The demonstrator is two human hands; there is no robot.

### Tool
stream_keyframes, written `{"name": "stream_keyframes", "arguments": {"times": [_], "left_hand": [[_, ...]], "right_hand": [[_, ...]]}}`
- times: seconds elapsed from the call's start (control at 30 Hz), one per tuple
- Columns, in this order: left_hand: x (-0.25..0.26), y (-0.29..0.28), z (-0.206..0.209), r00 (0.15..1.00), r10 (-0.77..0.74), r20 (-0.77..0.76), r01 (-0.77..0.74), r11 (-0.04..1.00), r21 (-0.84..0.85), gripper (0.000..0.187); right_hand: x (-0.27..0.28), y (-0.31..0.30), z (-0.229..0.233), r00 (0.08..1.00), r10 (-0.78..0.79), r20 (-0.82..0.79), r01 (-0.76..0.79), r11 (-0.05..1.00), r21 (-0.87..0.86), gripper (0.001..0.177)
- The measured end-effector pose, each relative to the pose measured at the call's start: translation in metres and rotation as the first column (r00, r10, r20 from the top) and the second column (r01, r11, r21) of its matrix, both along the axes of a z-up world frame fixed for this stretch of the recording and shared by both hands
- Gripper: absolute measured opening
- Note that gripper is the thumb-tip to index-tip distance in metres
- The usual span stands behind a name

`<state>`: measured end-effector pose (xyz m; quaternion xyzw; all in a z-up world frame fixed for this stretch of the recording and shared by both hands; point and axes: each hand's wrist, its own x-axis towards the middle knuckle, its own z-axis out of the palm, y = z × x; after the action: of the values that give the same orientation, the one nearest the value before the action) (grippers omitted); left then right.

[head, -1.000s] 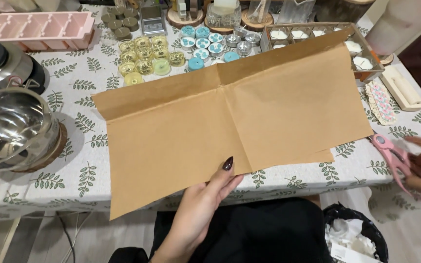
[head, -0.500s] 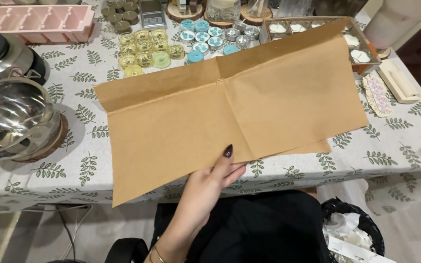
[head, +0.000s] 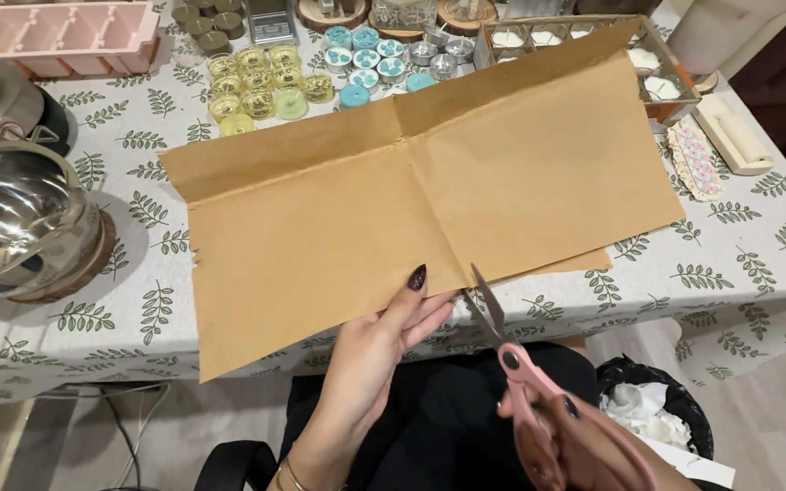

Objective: Cutting and folding brown craft paper at a workbench.

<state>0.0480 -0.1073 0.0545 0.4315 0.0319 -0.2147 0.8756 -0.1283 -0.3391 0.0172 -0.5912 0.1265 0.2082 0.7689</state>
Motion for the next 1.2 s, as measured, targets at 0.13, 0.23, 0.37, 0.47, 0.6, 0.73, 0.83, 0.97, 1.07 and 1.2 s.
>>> {"name": "stream_keyframes", "arguments": {"times": [0.13,0.23,0.37,0.47,0.6,0.73,0.83,0.97,1.07,1.2], "left_hand": [[-0.002,0.001,-0.004,1.0,-0.007,0.005,0.007,1.0,-0.005,0.046],[-0.002,-0.001,-0.002,1.0,-0.008,0.01,0.008,1.0,0.007,0.046],[-0.003,0.0,0.0,1.0,-0.004,0.002,0.004,1.0,0.029,0.046],[-0.002,0.001,-0.002,1.0,-0.001,-0.009,0.001,1.0,0.027,0.047],[-0.003,0.001,-0.005,1.0,-0.005,-0.018,0.005,0.999,0.037,0.051],[-0.003,0.002,-0.005,0.999,-0.028,-0.03,0.03,0.998,0.054,0.053],[-0.003,0.002,-0.002,0.998,-0.043,-0.053,0.047,0.996,0.073,0.055],[-0.003,-0.001,-0.001,0.999,-0.015,-0.035,0.018,0.997,0.074,0.056],[-0.003,-0.006,-0.002,1.0,0.007,-0.008,-0.006,0.995,0.102,0.055],[-0.005,-0.018,-0.009,0.999,0.028,0.029,-0.033,0.983,0.182,0.053]], "right_hand": [[0.058,0.008,0.028,0.987,0.144,0.072,-0.149,0.985,0.081,0.064],[0.06,0.006,0.019,0.994,0.085,-0.073,-0.06,0.954,0.293,0.062],[0.063,0.007,0.013,0.992,0.047,-0.12,-0.025,0.984,0.178,0.061],[0.064,0.011,0.016,0.988,0.022,-0.153,-0.01,0.997,0.074,0.063],[0.063,0.011,0.008,0.985,-0.001,-0.171,0.021,0.994,0.112,0.064],[0.061,0.002,-0.003,0.996,0.075,0.054,-0.067,0.989,-0.133,0.061],[0.061,0.007,-0.002,0.962,0.15,0.227,-0.056,0.926,-0.373,0.06],[0.059,0.025,0.008,0.989,-0.011,0.149,0.05,0.964,-0.259,0.059],[0.052,0.024,-0.004,0.99,-0.132,-0.05,0.126,0.985,-0.116,0.056],[0.053,0.027,0.001,0.976,-0.177,-0.131,0.174,0.984,-0.035,0.054]]}}
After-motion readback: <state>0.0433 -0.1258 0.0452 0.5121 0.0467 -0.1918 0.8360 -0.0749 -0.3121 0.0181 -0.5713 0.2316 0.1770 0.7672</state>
